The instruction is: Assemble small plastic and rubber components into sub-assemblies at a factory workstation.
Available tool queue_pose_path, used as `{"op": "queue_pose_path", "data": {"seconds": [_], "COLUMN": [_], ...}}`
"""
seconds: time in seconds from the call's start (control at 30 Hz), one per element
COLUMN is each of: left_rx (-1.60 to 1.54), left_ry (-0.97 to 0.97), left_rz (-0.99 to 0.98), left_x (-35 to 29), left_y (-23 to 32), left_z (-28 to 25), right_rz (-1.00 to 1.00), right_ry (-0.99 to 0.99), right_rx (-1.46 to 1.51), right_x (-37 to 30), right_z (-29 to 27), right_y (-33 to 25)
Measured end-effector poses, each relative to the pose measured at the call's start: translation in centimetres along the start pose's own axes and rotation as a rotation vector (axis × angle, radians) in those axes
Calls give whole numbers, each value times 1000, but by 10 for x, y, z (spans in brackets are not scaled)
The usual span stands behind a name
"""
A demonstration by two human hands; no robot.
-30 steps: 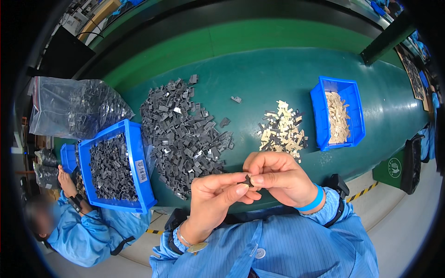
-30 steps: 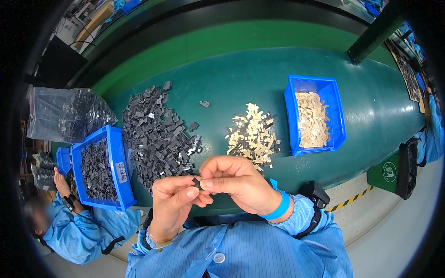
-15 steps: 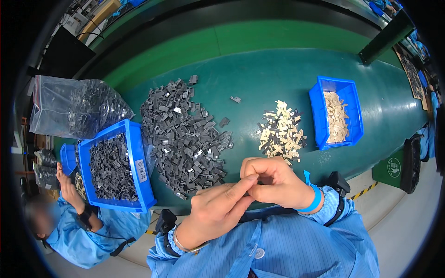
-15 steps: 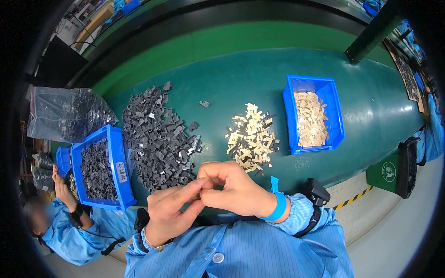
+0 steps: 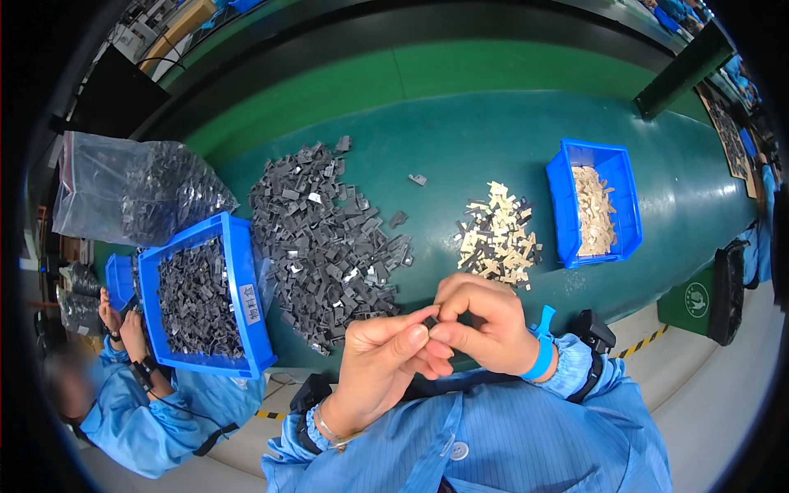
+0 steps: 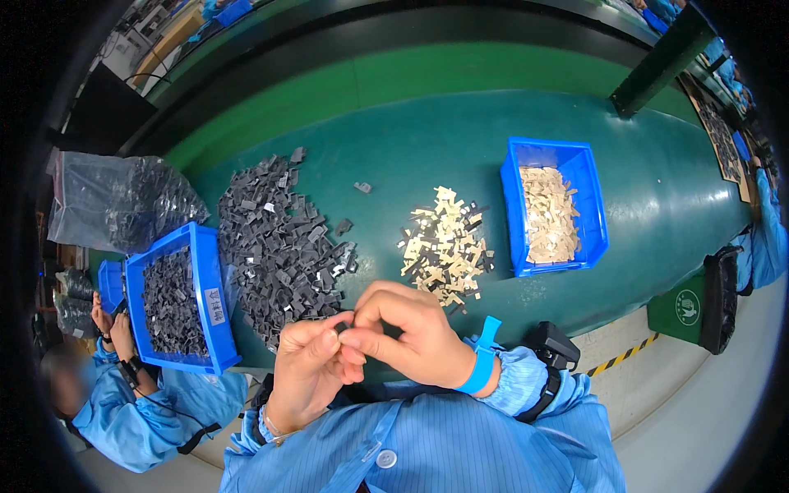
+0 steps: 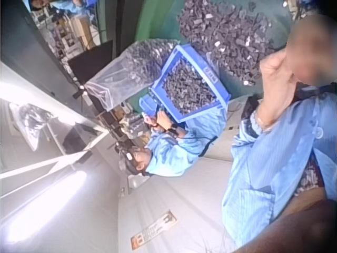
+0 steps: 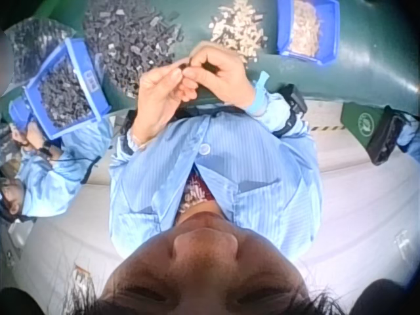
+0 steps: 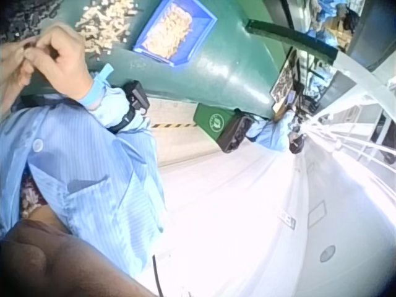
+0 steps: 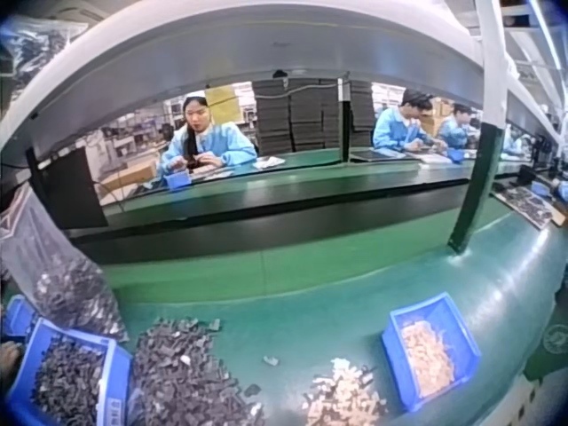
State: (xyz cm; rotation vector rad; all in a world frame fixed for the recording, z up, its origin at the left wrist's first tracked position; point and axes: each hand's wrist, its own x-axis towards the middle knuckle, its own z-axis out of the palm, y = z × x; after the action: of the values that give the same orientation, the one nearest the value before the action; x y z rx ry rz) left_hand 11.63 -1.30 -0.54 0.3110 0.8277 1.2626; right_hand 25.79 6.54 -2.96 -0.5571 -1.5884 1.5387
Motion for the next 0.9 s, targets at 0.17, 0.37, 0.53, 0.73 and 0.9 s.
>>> {"op": "queue_pose_path", "data": {"seconds": [0.17,0.37,0.53,0.73,0.9], "left_rx": [-177,307,814,1685,1970], "left_ry": [-95,247,866,1218,1144], "left_rz": [-167,527,985,793,838], "left_x": [-8,-39,-76,-72,-54], "left_y": [4,36,110,118,113], "left_z": [-15,-38,-109,-109,-100], "right_rz": [-394,-379,-204,-112,-77], "right_ry": [-180,-195,-83,-207,-225], "right_rx": [-410,-694,-1059,-1158,-1184], "right_x": [3,9,8,15,16], "right_z": [-11,-43,-60,-56,-57], "right_y": [2,-15,-8,-6,0]}}
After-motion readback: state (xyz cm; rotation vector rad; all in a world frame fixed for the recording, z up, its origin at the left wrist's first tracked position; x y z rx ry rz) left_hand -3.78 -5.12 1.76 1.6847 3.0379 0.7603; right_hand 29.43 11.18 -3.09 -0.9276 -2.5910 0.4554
